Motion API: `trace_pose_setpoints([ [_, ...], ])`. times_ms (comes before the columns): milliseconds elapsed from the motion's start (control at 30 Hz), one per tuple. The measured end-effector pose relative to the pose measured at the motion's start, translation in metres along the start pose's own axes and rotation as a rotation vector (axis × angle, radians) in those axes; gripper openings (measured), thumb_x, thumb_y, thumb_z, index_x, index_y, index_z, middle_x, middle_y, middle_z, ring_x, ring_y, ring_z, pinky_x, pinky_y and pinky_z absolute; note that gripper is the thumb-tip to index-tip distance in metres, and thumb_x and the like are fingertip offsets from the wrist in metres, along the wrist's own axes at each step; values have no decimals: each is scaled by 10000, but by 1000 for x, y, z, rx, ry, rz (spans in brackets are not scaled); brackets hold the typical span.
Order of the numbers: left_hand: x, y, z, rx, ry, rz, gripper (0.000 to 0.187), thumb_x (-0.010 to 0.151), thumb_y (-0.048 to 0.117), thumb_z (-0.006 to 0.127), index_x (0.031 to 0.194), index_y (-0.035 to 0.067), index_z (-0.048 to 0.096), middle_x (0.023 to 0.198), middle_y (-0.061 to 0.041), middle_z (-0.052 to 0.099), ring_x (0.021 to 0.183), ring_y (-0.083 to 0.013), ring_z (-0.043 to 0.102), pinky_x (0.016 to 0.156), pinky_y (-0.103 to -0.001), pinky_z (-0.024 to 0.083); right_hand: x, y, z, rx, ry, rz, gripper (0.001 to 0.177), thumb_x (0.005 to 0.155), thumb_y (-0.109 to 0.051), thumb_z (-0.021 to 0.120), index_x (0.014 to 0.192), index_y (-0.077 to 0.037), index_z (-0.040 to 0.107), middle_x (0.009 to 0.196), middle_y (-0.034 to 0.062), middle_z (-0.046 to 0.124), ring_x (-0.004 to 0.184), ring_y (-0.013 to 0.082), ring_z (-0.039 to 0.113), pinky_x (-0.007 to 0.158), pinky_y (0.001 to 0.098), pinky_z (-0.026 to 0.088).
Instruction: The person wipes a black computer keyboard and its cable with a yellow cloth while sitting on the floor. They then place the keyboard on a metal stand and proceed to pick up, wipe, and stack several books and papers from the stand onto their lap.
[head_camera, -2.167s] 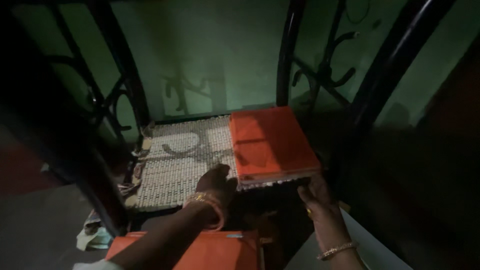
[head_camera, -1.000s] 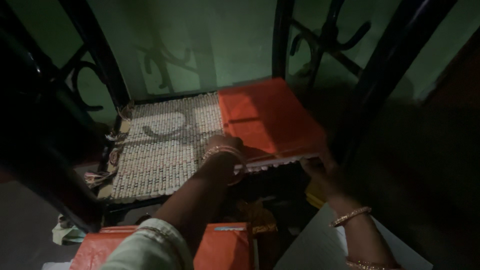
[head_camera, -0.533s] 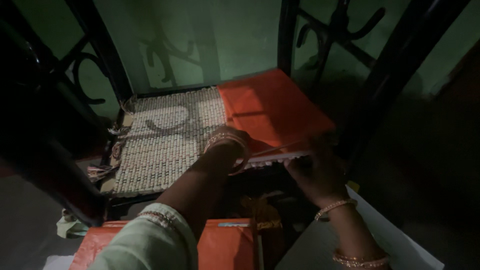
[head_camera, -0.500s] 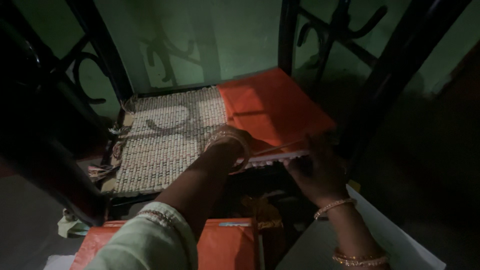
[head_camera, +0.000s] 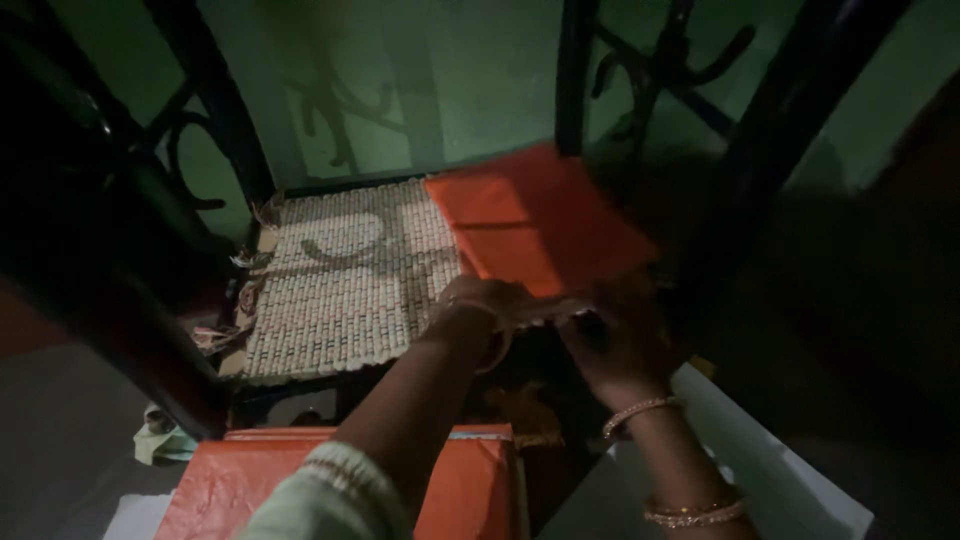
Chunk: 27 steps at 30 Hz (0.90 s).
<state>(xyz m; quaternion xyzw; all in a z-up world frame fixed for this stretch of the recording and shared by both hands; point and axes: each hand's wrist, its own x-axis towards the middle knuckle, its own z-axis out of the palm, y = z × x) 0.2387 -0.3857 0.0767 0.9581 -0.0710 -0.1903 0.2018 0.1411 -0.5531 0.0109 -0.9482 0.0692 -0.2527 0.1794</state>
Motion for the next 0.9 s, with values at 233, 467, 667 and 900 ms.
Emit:
trace_pose_setpoints([
  [233, -75, -16, 41, -399, 4, -16, 303, 872, 308, 767, 1055, 67, 751, 979, -106, 774, 923, -227, 759, 801, -335, 575, -47, -60, -61, 1086, 4, 813, 719, 880, -411, 729, 1467, -88, 467, 1393, 67, 573, 1261, 277, 559, 1011, 416, 453],
  [467, -171, -14, 56, -907, -7, -43, 306, 860, 305, 773, 1033, 54, 755, 962, -102, 783, 922, -225, 760, 817, -332, 564, -78, -73, -81, 1566, -203, 876, 673, 813, -193, 744, 1441, -101, 518, 1403, 76, 600, 1280, 278, 557, 1030, 424, 470],
  [667, -214, -25, 56, -1408, -43, -114, 257, 809, 163, 790, 897, -71, 728, 822, -155, 732, 694, -199, 661, 634, -340, 516, -103, -89, -127, 1591, -182, 605, 745, 793, -72, 703, 1488, -144, 445, 1445, 54, 576, 1341, 247, 523, 1100, 414, 406],
  [900, -237, -98, 31, -1503, 451, -263, 252, 805, 239, 749, 887, 1, 737, 757, -14, 674, 609, -143, 568, 553, -340, 472, -131, -81, -162, 1669, -474, 728, 778, 772, -55, 691, 1503, -91, 427, 1432, 114, 594, 1302, 272, 572, 1067, 449, 469],
])
